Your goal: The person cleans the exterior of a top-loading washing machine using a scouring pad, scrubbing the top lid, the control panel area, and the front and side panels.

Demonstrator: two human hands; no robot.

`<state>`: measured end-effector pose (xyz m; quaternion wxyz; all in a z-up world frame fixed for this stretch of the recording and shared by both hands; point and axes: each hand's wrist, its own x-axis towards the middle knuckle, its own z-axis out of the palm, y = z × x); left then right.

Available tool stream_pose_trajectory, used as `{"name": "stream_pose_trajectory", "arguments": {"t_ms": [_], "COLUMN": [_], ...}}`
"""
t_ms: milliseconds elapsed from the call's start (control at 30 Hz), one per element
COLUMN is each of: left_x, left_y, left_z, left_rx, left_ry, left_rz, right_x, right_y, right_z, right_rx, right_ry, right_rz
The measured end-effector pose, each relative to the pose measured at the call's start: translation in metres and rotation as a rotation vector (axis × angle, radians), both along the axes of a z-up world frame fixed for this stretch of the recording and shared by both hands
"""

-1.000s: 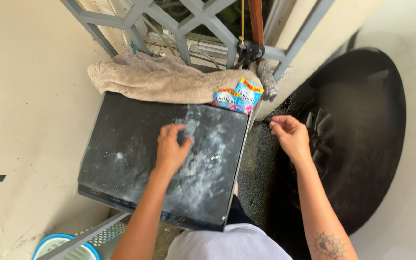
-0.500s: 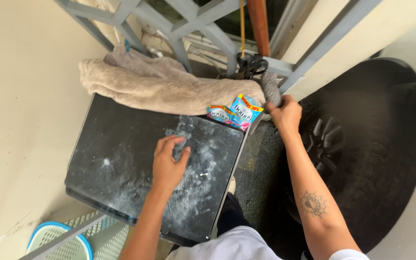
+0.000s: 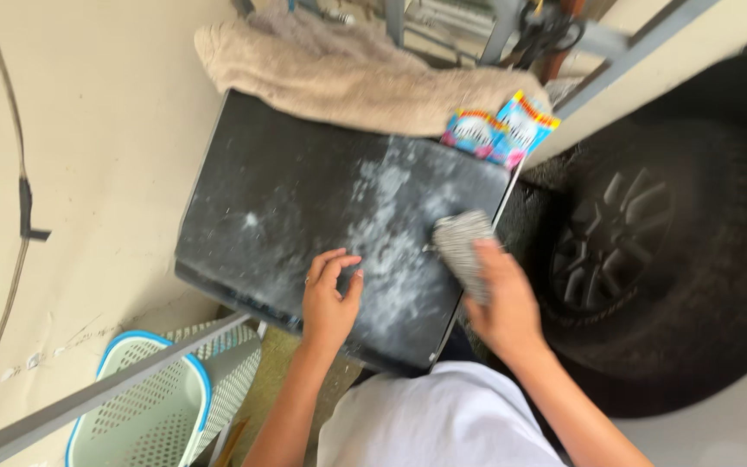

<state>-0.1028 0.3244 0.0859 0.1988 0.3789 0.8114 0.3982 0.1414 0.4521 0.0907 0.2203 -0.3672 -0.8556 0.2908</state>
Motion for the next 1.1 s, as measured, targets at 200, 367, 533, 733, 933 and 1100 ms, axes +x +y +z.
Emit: {"name": "stream_pose_trajectory", "arguments": {"t_ms": [200,367,533,733,933,1100], "left_x": [-0.024,-0.045,-0.069,-0.081,-0.082,-0.077], "left_y": [-0.080,-0.139,-0.192,-0.226,-0.201,-0.191], "left_z": [-0.009,-0.019,-0.036,-0.063,-0.081,-0.076], "left_rx": [0.102,-0.014,0.096,0.064,0.074,0.108], "left_ry": [0.054,-0.125,-0.067,-0.084,-0.188,-0.262], "left_rz": [-0.020,0.132,0.193,0.298,0.507,0.565], "right_x": [-0.081,-0.170,-0.140,-0.218,-0.266,-0.183], "right_y": [-0.015,-0.061,-0.132,-0.020,-0.156,-0.046], "right_z": [-0.024,-0.050,-0.048,-0.063,-0.080,-0.060], "right_rx": [0.212,-0.066,0.270,0.453,0.384,0.535], "right_ry": [-0.028,-0.072,-0.185,-0.037,0.025,-0.122], "right_rz": [-0.099,-0.103,0.238,-0.138,0.413,0.378]}}
